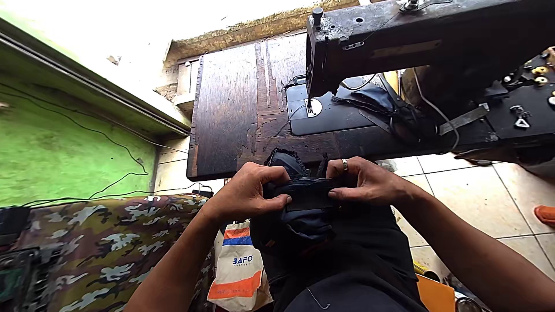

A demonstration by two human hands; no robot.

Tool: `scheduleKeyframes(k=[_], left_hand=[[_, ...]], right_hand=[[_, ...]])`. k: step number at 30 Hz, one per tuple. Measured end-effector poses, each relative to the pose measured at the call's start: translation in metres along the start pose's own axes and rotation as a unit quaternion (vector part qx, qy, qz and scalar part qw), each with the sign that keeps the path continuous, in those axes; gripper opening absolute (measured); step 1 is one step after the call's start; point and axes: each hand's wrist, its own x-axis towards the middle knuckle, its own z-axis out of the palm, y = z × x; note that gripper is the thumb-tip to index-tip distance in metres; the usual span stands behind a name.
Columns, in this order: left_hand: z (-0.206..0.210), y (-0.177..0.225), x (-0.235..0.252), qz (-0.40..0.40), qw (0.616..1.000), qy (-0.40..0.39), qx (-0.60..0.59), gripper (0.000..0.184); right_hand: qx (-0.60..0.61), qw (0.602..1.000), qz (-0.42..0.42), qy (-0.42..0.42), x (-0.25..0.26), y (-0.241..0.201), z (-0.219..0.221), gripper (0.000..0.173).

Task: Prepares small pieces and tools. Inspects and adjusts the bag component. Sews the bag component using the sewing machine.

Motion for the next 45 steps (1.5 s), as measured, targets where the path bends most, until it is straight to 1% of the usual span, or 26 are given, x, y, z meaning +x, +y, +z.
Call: scheduleKeyframes(k=[2, 6, 9, 12, 14, 16, 18, 20, 21, 22, 24, 27, 28, 30, 33, 35, 36, 38, 41, 43, 45], left_hand=[[-0.003, -0.001, 0.001, -0.006, 1.0, -0.013, 0.011, 0.012], [-0.009, -0.001, -0.001, -0.006, 0.999, -0.034, -0.015, 0.01], [-0.026, 0.007, -0.009, 0.0, 0.999, -0.046, 0.026, 0.011], [-0.076, 0.021, -0.016, -0.015, 0.989, -0.093, 0.117, 0.011], [-0.122, 0.026, -0.011, -0.054, 0.974, -0.141, 0.168, 0.011], [-0.163, 0.03, 0.006, -0.106, 0.947, -0.19, 0.237, 0.01], [-0.182, 0.032, 0.038, -0.155, 0.911, -0.229, 0.307, 0.005], [-0.175, 0.024, 0.074, -0.183, 0.887, -0.25, 0.343, 0.01], [-0.163, 0.015, 0.091, -0.194, 0.886, -0.251, 0.34, 0.012], [-0.15, -0.001, 0.106, -0.189, 0.893, -0.242, 0.33, 0.011], [-0.118, -0.045, 0.129, -0.161, 0.923, -0.206, 0.282, 0.007], [-0.069, -0.106, 0.15, -0.11, 0.962, -0.136, 0.21, 0.01], [-0.06, -0.118, 0.155, -0.108, 0.968, -0.118, 0.192, 0.01], [-0.057, -0.127, 0.158, -0.117, 0.975, -0.101, 0.16, 0.009], [-0.065, -0.132, 0.151, -0.115, 0.98, -0.102, 0.128, 0.007], [-0.069, -0.133, 0.141, -0.102, 0.986, -0.086, 0.105, 0.008], [-0.07, -0.132, 0.135, -0.086, 0.989, -0.069, 0.097, 0.01], [-0.067, -0.123, 0.118, -0.026, 0.995, -0.024, 0.097, 0.012], [-0.059, -0.093, 0.086, 0.064, 0.987, 0.025, 0.145, 0.015], [-0.053, -0.074, 0.063, 0.107, 0.981, 0.056, 0.15, 0.014], [-0.045, -0.06, 0.045, 0.156, 0.978, 0.087, 0.106, 0.011]], right_hand=[[-0.014, 1.0, -0.005, -0.009, 0.001, 0.001, 0.0, 0.006], [-0.011, 1.0, -0.008, -0.009, 0.004, 0.001, 0.004, 0.005], [-0.008, 1.0, -0.026, 0.0, 0.015, -0.003, 0.015, 0.006], [0.009, 0.998, -0.054, 0.039, 0.044, -0.009, 0.042, 0.01], [0.019, 0.994, -0.057, 0.095, 0.074, -0.011, 0.065, 0.009], [0.032, 0.986, -0.045, 0.154, 0.104, -0.013, 0.081, 0.009], [0.046, 0.979, -0.01, 0.198, 0.123, -0.013, 0.084, 0.012], [0.037, 0.972, 0.038, 0.23, 0.122, -0.008, 0.07, 0.015], [0.023, 0.967, 0.069, 0.245, 0.116, -0.003, 0.057, 0.018], [0.017, 0.96, 0.107, 0.257, 0.107, 0.004, 0.041, 0.021], [0.001, 0.94, 0.179, 0.29, 0.089, 0.026, 0.01, 0.024], [-0.042, 0.903, 0.269, 0.333, 0.077, 0.05, -0.024, 0.024], [-0.049, 0.896, 0.288, 0.335, 0.077, 0.052, -0.032, 0.024], [-0.067, 0.892, 0.298, 0.333, 0.079, 0.051, -0.044, 0.024], [-0.076, 0.903, 0.275, 0.321, 0.084, 0.051, -0.053, 0.021], [-0.103, 0.916, 0.241, 0.303, 0.086, 0.051, -0.056, 0.018], [-0.122, 0.925, 0.206, 0.295, 0.085, 0.052, -0.056, 0.018], [-0.163, 0.937, 0.114, 0.287, 0.078, 0.053, -0.05, 0.019], [-0.196, 0.943, -0.01, 0.269, 0.064, 0.039, -0.031, 0.017], [-0.209, 0.947, -0.079, 0.232, 0.055, 0.025, -0.02, 0.015], [-0.208, 0.949, -0.143, 0.188, 0.051, 0.014, -0.012, 0.014]])
